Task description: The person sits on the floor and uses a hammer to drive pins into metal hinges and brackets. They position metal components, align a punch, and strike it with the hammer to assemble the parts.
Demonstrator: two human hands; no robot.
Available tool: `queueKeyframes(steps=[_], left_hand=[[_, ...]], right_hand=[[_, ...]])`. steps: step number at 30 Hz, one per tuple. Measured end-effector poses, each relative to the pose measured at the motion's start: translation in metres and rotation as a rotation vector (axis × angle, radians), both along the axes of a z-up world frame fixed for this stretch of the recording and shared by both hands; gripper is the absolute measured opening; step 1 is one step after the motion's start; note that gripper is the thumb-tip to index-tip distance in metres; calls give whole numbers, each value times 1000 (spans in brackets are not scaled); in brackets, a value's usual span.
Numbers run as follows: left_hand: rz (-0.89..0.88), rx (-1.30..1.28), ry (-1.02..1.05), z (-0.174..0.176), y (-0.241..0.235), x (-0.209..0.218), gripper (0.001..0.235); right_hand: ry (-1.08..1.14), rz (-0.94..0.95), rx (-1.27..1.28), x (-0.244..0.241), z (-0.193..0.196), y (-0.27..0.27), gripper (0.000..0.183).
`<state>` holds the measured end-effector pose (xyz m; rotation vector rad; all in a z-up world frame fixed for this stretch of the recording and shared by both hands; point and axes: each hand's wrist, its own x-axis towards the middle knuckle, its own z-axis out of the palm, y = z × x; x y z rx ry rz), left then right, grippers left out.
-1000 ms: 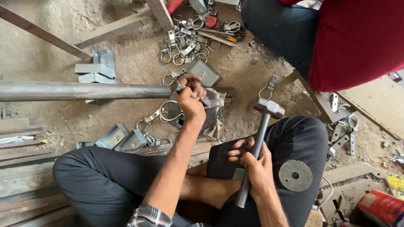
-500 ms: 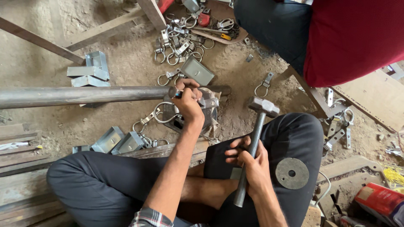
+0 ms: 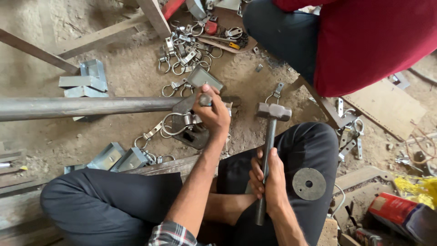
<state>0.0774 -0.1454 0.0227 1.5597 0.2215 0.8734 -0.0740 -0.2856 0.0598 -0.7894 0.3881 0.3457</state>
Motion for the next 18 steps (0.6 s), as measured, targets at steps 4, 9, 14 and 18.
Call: queueKeyframes(steps=[4,9,14,18], left_hand=[[43,161,-12,8,-5,0,47],[76,144,64,17,-10,-2,44],[83,200,66,21,-9,-3,39],[78,281,-20,23,-6,-7,35]], right_hand=[[6,86,-339,-1,21,1,36],[-193,157,-769,6,62,-1,33],[-456,223,-1417,14,85,1,25],[-896,152,-1651,33,93,20,22]])
